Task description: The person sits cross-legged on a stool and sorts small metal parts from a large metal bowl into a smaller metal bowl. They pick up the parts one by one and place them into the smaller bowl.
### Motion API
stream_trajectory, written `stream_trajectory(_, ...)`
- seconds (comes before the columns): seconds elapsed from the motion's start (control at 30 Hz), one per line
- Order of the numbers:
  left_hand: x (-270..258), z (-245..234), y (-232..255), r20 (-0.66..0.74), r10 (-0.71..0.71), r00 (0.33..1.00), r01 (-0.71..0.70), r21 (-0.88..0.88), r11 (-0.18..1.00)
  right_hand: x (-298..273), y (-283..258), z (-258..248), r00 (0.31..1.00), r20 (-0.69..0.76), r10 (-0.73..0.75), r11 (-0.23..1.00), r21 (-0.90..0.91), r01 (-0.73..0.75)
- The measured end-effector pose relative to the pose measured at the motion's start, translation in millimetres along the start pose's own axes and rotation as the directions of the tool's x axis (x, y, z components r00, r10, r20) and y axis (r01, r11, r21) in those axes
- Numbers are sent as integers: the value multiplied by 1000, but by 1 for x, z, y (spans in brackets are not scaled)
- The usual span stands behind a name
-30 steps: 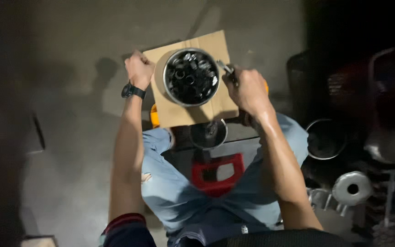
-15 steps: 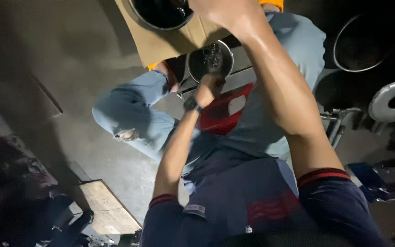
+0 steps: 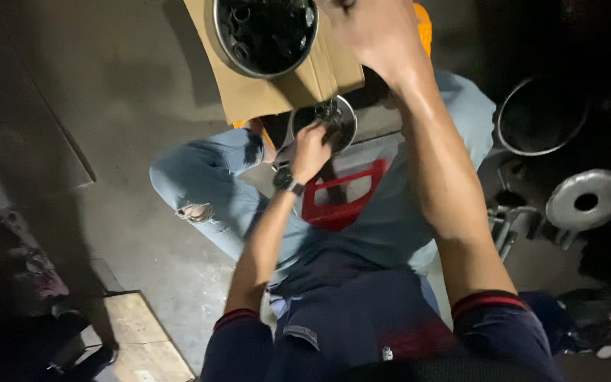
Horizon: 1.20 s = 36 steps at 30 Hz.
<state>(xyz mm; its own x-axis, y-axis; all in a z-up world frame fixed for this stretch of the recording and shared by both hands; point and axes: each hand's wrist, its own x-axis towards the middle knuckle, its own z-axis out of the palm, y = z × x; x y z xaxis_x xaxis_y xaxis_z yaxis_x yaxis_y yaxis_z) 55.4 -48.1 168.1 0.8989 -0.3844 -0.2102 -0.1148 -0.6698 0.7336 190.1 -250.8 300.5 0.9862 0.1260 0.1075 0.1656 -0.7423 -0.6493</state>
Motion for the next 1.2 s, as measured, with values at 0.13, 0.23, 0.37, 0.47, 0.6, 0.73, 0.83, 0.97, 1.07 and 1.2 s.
stream_trajectory(0.13,34,-74,21,-152,248,957,-234,104,967,6,-15,-13,951,-84,297,906,341,-252)
stream_trajectory(0.23,78,-119,-13,-200,255,946,-207,234,950,13,-14,-13,904,-121,410,808,507,-299)
stream_trajectory(0.37,124,-166,-44,-193,286,939,-133,561,817,17,-20,-13,913,-184,365,810,545,-214)
stream_trajectory(0.47,134,-171,-36,-91,58,994,-8,474,881,17,-41,-7,886,21,462,715,583,-386)
stream_trajectory(0.6,148,-139,-80,-186,240,953,-66,646,760,6,-40,25,879,169,447,836,271,-477)
stream_trajectory(0.73,138,-136,-73,-334,141,932,-13,359,933,0,-9,68,950,198,242,970,-60,-234)
stream_trajectory(0.83,116,-146,-33,-426,-101,899,34,-163,986,6,-8,82,942,220,253,962,-159,-221)
stream_trajectory(0.97,95,-136,-15,-139,-398,907,56,-896,440,21,-10,91,929,329,170,985,-39,-166)
stream_trajectory(1.07,108,-105,-55,-136,-285,949,40,-843,536,16,-10,89,937,320,143,990,-36,-139)
stream_trajectory(1.2,106,-124,-45,-199,-210,957,-32,-795,606,12,-1,108,956,277,90,994,28,-102)
